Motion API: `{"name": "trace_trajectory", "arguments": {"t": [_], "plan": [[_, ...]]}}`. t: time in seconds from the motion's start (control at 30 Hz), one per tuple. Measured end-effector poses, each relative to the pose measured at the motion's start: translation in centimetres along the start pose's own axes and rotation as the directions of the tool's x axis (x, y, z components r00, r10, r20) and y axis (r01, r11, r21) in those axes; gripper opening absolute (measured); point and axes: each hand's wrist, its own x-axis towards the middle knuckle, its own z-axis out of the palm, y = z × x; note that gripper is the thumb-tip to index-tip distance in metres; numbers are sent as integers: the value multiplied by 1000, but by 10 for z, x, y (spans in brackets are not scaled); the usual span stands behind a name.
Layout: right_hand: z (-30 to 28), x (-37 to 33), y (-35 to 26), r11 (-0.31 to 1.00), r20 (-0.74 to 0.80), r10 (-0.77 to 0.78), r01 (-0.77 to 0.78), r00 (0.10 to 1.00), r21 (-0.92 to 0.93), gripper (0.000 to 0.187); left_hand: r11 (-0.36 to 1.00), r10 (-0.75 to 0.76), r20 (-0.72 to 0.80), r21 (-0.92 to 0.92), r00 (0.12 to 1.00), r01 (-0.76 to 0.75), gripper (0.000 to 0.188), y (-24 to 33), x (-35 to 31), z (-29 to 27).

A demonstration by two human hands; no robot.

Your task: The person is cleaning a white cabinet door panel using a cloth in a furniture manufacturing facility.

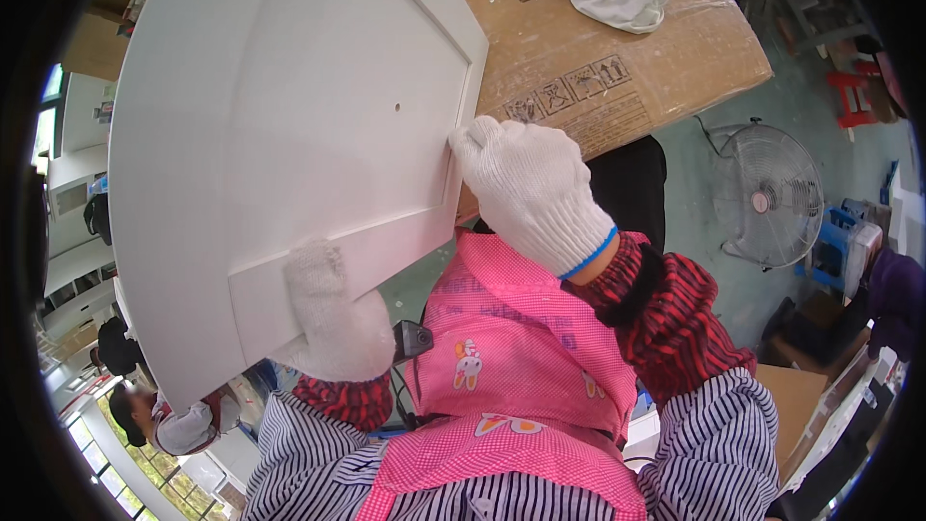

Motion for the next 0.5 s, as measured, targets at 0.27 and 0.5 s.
{"name": "trace_trajectory", "arguments": {"t": [0.27, 0.5], "plan": [[9, 33, 48, 996, -225, 1, 20, 974, 90, 15, 139, -160, 201, -965, 967, 223, 60, -11, -1, -14], [4, 28, 29, 999, -146, -29, 23, 989, -43, 15, -587, -291, 527, -757, 799, 285, 77, -47, -30, -12]]}}
